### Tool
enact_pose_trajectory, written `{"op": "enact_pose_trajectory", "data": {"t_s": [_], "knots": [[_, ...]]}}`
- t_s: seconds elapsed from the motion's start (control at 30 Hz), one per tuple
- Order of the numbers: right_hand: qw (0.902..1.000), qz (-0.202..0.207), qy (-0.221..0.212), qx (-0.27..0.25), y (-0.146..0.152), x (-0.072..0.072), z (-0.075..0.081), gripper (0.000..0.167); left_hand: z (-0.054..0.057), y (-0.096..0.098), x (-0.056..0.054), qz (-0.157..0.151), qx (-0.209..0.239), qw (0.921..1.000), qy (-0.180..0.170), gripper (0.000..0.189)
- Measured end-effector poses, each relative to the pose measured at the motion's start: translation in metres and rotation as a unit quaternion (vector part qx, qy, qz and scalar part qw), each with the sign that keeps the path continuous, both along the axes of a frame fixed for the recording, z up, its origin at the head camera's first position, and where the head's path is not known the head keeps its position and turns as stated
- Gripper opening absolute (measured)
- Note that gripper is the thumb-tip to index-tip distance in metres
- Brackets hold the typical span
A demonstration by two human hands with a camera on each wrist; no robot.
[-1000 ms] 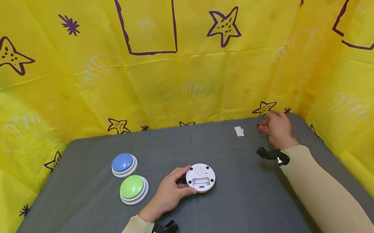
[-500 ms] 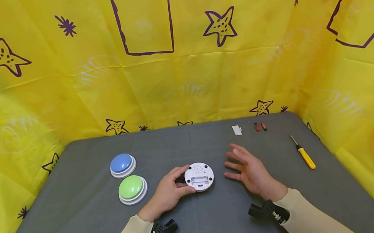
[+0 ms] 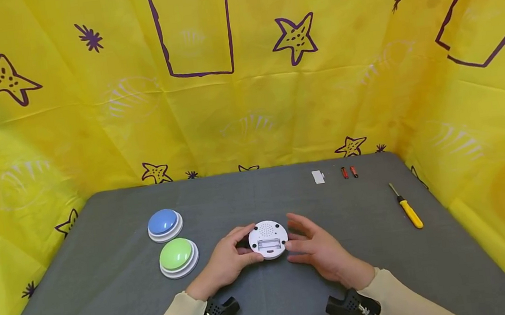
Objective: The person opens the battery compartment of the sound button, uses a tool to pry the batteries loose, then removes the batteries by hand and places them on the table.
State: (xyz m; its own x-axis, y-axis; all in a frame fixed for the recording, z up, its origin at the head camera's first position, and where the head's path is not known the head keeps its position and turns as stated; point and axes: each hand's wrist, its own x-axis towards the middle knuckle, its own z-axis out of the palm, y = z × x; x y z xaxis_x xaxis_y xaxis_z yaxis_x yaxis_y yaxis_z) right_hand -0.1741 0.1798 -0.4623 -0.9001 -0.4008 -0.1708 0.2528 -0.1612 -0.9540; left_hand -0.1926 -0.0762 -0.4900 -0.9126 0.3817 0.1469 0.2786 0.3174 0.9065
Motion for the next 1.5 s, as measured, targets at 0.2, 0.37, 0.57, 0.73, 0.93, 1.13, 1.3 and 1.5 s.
{"op": "enact_pose_trajectory", "data": {"t_s": [0.2, 0.37, 0.57, 0.73, 0.93, 1.13, 1.3, 1.5], "knots": [[0.9999, 0.011, -0.002, 0.007, -0.005, -0.001, -0.004, 0.087, 0.000, 0.001, 0.000, -0.003, 0.001, 1.0000, -0.007, 0.079], [0.9994, 0.013, 0.008, 0.033, -0.010, -0.001, -0.006, 0.080, -0.002, 0.001, 0.001, -0.007, 0.004, 0.9999, -0.013, 0.077], [0.9971, -0.005, 0.027, 0.071, -0.012, -0.001, -0.009, 0.073, -0.002, 0.001, 0.002, -0.009, 0.010, 0.9998, -0.015, 0.076], [0.9912, -0.016, 0.078, 0.106, -0.014, -0.001, -0.012, 0.072, -0.001, 0.000, 0.003, -0.012, 0.023, 0.9995, -0.020, 0.075], [0.9830, -0.021, 0.112, 0.144, -0.015, -0.002, -0.014, 0.071, -0.003, -0.001, 0.002, -0.024, 0.036, 0.9989, -0.019, 0.071], [0.9763, -0.018, 0.126, 0.175, -0.013, -0.003, -0.014, 0.071, -0.002, -0.001, 0.002, -0.019, 0.013, 0.9997, -0.011, 0.069], [0.9677, -0.027, 0.132, 0.213, -0.012, -0.005, -0.012, 0.069, 0.005, 0.002, 0.003, -0.008, -0.033, 0.9993, 0.015, 0.070], [0.9499, -0.032, 0.172, 0.259, -0.008, -0.015, 0.000, 0.068, 0.028, 0.008, -0.003, 0.015, -0.097, 0.9949, 0.026, 0.071]]}}
